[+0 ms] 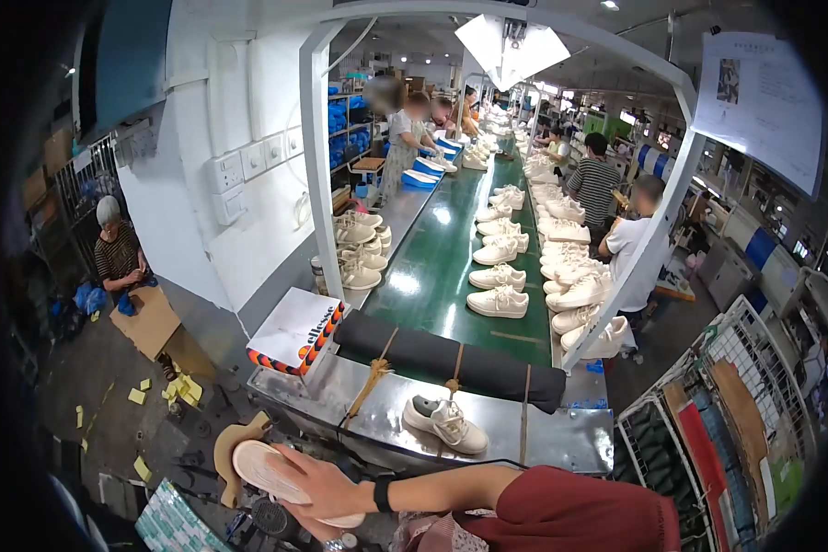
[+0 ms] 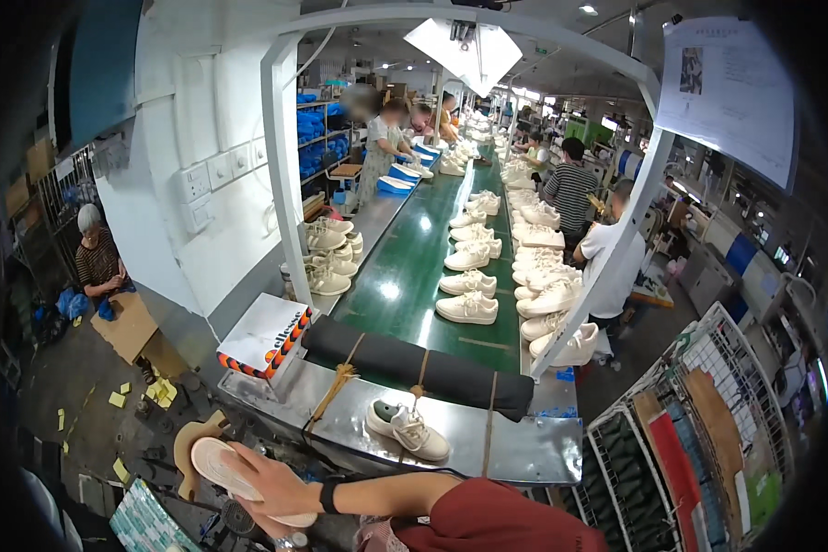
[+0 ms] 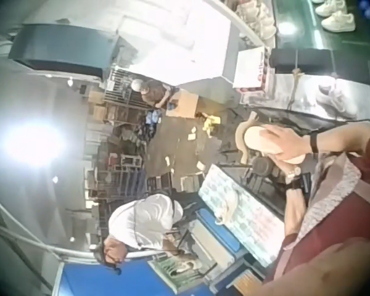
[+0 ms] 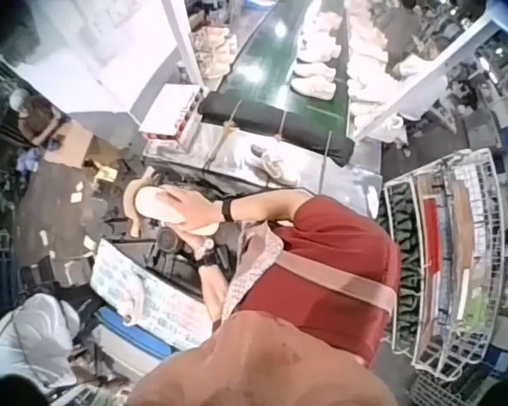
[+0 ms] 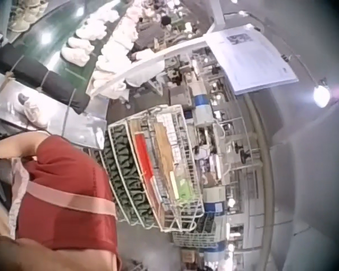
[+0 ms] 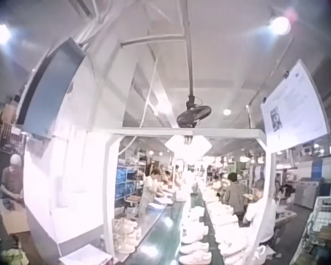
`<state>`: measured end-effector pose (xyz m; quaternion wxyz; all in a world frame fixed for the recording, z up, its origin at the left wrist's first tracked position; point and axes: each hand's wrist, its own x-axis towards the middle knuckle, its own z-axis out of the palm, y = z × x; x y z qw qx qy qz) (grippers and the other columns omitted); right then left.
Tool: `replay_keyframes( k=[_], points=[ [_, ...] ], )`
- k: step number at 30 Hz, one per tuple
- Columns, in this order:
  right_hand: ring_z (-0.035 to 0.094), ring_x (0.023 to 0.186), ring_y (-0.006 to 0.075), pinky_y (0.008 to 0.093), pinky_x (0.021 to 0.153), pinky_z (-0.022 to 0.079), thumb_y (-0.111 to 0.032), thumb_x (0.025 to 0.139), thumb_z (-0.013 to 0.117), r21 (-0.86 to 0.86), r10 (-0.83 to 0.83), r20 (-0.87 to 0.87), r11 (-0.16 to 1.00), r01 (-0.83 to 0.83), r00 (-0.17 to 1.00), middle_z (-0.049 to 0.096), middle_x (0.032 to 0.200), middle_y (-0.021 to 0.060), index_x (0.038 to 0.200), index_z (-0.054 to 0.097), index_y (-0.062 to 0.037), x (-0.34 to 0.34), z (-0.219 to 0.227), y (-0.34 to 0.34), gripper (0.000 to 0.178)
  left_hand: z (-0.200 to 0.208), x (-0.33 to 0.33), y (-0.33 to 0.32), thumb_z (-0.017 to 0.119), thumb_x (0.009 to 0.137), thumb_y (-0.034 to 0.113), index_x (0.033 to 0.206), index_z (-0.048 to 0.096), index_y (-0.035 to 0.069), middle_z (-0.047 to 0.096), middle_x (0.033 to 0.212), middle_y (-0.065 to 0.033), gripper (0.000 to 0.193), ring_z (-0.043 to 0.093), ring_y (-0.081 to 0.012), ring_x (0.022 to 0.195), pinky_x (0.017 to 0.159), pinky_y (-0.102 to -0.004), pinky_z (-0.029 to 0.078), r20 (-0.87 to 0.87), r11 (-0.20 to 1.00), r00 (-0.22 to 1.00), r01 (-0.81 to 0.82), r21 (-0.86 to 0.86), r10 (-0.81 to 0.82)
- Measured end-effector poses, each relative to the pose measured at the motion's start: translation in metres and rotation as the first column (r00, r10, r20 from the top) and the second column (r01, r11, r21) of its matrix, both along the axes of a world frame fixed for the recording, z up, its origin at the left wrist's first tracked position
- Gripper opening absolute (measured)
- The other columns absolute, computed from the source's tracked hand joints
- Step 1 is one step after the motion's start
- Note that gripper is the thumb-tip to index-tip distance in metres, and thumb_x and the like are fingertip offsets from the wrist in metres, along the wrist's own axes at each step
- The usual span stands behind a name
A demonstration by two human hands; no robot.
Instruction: The recorder is assembling shoe components by inserting a green shoe last into the shoe upper and then placing it on a machine to press or shape the sole.
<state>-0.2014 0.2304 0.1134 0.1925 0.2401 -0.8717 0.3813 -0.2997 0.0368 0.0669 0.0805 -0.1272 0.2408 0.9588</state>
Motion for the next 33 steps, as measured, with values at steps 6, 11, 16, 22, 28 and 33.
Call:
replay_keyframes(
  k=[6,11,16,22,28,33],
  points=[
    [0.061,0.119,0.0194,0.0352,0.099,0.051,-0.053,0.103,0.051,-0.748,0.635,0.658,0.489,0.449,0.405,0.053,0.146,0.0098,0.163,0.02,-0.0164,0.025,-0.046,0.045,0.076,-0.168,0.258,-0.018,0.055,0.101,0.038,0.145,0.048,0.0,0.056,0.141,-0.016,0.058,0.053,-0.0321,0.128,0.109,-0.0452,0.042,0.314,0.913,0.924,0.306,-0.269,-0.218],
    [0.066,0.089,0.0197,0.0329,0.082,0.053,-0.074,0.088,0.061,-0.757,0.957,0.286,0.202,0.621,0.037,0.07,0.099,0.0053,0.112,0.065,-0.0116,-0.025,-0.06,-0.036,0.067,-0.049,0.29,-0.027,0.082,0.084,0.02,0.136,0.051,-0.01,0.062,0.129,-0.0207,0.067,0.058,-0.0292,0.114,0.102,-0.041,0.046,0.455,0.219,0.853,0.51,-0.832,-0.256],
    [0.074,0.083,0.0265,0.0379,0.079,0.062,-0.059,0.094,0.065,-0.73,0.984,0.175,0.099,0.676,0.045,0.075,0.097,0.0125,0.117,0.068,-0.0027,-0.026,-0.031,-0.023,0.061,-0.113,0.242,-0.01,0.07,0.095,0.034,0.142,0.05,-0.002,0.06,0.137,-0.0124,0.063,0.058,-0.0281,0.124,0.105,-0.0435,0.047,0.195,0.086,0.923,0.236,-0.968,-0.332],
    [0.067,0.107,0.0201,0.0347,0.094,0.054,-0.039,0.095,0.064,-0.878,0.817,0.456,0.348,0.328,0.353,0.066,0.124,0.013,0.143,0.047,0.004,0.013,-0.018,0.169,0.066,-0.064,0.065,0.135,0.075,0.083,0.046,0.111,0.07,0.005,0.075,0.1,-0.0154,0.05,0.072,-0.0351,0.091,0.079,-0.0451,0.057,0.039,-0.381,0.827,-0.217,-0.899,-0.561],
    [0.063,0.114,0.0233,0.0356,0.096,0.05,-0.022,0.099,0.065,-0.495,-0.205,0.761,0.43,0.755,0.616,0.064,0.126,0.0144,0.139,0.051,0.0025,0.095,-0.111,0.349,0.049,-0.156,-0.013,0.281,0.062,0.084,0.009,0.12,0.063,-0.003,0.063,0.116,-0.0226,0.038,0.062,-0.0402,0.11,0.098,-0.0466,0.051,-0.107,-0.492,0.881,-0.354,-0.795,-0.46],
    [0.061,0.117,0.0444,0.0466,0.097,0.048,-0.031,0.103,0.059,0.263,-0.803,0.463,0.529,0.807,0.375,0.057,0.134,0.032,0.148,0.039,0.0074,0.157,-0.252,0.457,0.063,-0.122,0.09,0.371,0.078,0.08,0.042,0.142,0.044,-0.005,0.049,0.143,-0.0266,0.084,0.053,-0.045,0.125,0.106,-0.0478,0.045,0.139,-0.263,0.956,0.069,-0.962,-0.258]
  ],
)
